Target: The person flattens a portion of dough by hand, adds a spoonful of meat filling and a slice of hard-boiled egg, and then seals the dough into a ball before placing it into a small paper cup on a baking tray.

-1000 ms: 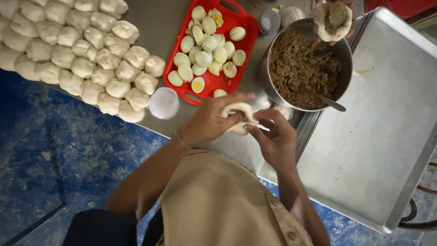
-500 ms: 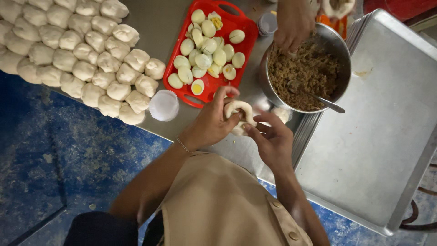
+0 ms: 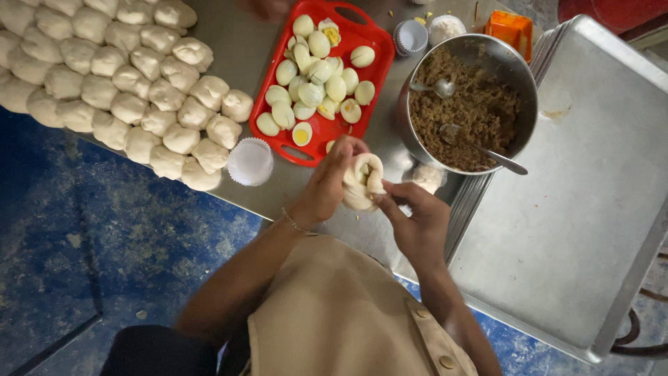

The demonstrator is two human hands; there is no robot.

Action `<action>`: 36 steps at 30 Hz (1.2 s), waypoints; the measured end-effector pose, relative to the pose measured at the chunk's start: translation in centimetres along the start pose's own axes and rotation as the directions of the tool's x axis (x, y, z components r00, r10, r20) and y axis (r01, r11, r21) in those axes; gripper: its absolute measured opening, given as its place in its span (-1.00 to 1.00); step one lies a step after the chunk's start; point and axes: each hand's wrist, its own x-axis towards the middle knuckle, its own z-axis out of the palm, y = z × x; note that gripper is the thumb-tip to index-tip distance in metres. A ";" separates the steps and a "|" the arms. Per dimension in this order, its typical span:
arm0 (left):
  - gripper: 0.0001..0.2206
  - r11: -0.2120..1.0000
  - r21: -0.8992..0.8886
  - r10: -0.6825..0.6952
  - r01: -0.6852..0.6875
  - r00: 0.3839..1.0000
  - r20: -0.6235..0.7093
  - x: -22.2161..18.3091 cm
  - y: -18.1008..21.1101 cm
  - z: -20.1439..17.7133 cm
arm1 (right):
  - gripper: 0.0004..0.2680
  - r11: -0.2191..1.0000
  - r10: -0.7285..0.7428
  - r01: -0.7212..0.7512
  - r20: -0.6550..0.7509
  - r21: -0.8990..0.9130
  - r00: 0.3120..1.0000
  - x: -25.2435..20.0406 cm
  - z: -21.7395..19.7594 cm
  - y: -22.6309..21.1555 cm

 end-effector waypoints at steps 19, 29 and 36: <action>-0.57 0.821 -0.548 -0.051 0.164 0.975 0.215 -0.1 2.2 1.2 | -0.56 0.965 -0.010 0.045 -0.134 0.260 0.991 0.1 -0.3 -0.6; -0.69 0.989 -0.138 0.051 -0.049 0.999 0.009 0.4 0.0 1.5 | -0.66 0.976 -0.177 0.185 -0.083 0.111 0.981 -0.1 -0.7 -1.8; -0.65 0.845 -0.496 -0.081 0.203 0.963 0.256 -0.1 4.5 0.9 | -0.74 0.991 -0.115 0.118 -0.054 0.061 0.992 -0.2 -2.0 -2.2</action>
